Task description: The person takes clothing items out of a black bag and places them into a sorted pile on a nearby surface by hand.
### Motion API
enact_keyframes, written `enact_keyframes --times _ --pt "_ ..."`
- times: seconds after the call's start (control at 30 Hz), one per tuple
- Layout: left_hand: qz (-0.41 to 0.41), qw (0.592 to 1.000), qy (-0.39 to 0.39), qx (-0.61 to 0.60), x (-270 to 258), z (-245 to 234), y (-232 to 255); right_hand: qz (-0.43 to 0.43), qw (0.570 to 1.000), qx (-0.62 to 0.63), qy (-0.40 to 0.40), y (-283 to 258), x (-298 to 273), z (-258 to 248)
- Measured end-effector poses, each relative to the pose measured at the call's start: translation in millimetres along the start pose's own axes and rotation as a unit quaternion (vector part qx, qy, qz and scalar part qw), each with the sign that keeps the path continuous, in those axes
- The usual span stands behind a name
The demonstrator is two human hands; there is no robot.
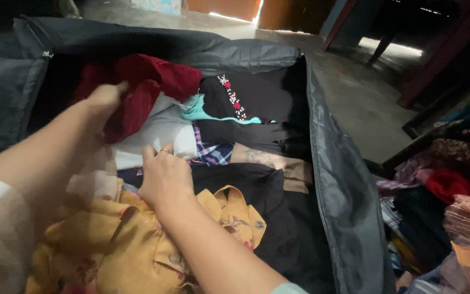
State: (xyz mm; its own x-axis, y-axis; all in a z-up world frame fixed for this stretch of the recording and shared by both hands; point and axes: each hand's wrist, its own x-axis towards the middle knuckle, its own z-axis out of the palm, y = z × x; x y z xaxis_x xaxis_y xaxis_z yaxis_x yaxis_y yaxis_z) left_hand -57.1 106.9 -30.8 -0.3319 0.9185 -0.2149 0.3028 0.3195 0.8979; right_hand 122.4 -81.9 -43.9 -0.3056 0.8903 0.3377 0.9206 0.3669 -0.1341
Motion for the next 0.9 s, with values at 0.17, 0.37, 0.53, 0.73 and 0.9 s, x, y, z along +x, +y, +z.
enact_keyframes --times 0.17,0.37,0.53,0.73,0.9 --pt "0.161 0.964 0.110 0.182 -28.2 9.9 2.8 0.009 0.999 0.013 -0.033 -2.9 0.4 -13.2" --pt "0.291 0.848 0.080 0.436 -101.9 19.4 17.6 0.011 1.000 0.022 -0.020 -3.2 -3.5 -14.2" --pt "0.272 0.906 0.134 0.294 -82.0 17.6 15.8 0.016 0.999 0.026 -0.027 -2.3 -3.2 -14.7" --pt "0.396 0.812 0.148 0.402 -103.9 34.4 -9.4 0.013 1.000 0.013 -0.010 -0.4 -6.7 -8.9" --pt "0.393 0.782 0.076 0.478 -125.3 18.0 8.4 0.016 0.998 0.038 -0.037 -0.1 -7.6 -14.5"
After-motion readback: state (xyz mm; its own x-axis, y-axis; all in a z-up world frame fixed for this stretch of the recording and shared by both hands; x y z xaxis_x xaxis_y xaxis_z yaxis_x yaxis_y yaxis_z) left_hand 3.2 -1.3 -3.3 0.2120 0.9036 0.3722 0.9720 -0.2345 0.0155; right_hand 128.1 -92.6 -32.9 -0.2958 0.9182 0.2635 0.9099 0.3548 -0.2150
